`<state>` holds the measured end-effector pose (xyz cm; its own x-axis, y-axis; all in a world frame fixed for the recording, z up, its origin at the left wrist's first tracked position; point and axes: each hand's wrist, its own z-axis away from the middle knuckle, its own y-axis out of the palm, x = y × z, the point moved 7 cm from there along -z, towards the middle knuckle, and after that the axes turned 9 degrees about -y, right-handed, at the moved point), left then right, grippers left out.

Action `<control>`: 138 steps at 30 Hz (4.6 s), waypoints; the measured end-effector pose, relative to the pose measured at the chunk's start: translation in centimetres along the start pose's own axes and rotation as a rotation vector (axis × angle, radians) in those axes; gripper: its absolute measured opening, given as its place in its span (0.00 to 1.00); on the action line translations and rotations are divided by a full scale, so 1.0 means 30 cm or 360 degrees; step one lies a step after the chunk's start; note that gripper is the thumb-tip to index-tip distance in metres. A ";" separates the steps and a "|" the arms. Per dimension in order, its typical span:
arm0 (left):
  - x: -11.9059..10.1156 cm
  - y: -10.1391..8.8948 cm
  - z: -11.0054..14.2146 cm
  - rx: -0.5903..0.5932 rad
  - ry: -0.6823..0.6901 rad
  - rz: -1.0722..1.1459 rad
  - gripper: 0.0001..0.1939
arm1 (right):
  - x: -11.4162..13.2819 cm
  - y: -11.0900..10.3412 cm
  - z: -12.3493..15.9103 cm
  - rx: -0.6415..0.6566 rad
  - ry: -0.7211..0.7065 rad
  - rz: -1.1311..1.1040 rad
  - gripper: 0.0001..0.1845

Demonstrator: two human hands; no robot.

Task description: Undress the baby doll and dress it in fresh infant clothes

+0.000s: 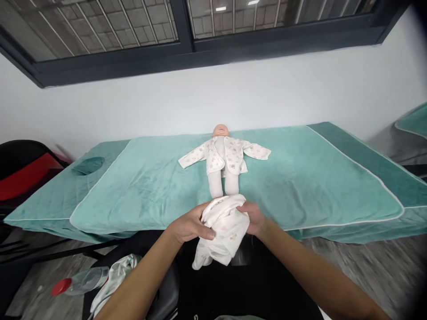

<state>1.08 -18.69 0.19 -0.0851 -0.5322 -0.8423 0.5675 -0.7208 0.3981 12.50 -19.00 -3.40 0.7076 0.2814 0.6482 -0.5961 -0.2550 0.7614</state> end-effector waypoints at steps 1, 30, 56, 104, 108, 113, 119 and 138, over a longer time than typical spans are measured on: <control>0.000 -0.007 0.001 -0.0058 0.0028 -0.0003 0.42 | -0.011 0.005 0.004 0.0067 0.0060 0.0022 0.24; -0.019 -0.072 -0.133 -0.0959 0.0016 -0.1276 0.16 | 0.050 -0.258 0.111 -0.0752 -0.0441 0.1854 0.09; -0.146 -0.172 -0.321 -0.1124 0.0358 -0.0974 0.09 | 0.217 -0.328 -0.041 -0.1017 -0.1046 0.1632 0.17; -0.176 -0.566 -0.459 -0.0370 0.0444 0.0380 0.21 | 0.250 -0.049 -0.593 0.0856 0.0032 0.1767 0.20; -0.162 -0.565 -0.465 -0.0347 0.0408 0.0383 0.23 | 0.244 -0.140 -0.601 0.0870 0.0056 0.1200 0.17; -0.153 -0.569 -0.465 -0.0472 0.0448 0.0437 0.29 | 0.261 -0.200 -0.583 0.0517 0.0092 0.0838 0.15; -0.161 -0.563 -0.454 -0.0504 0.0540 0.0425 0.30 | 0.281 -0.206 -0.571 0.0279 0.0126 0.0682 0.18; -0.176 -0.450 -0.346 -0.0753 0.0476 -0.0051 0.24 | 0.301 -0.145 -0.519 0.0499 -0.0025 0.1144 0.16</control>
<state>2.38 -1.53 -4.50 0.0886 -0.3146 -0.9451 0.8800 -0.4198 0.2223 15.59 -0.96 -0.67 0.1957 -0.0643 0.9786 -0.7767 -0.6193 0.1146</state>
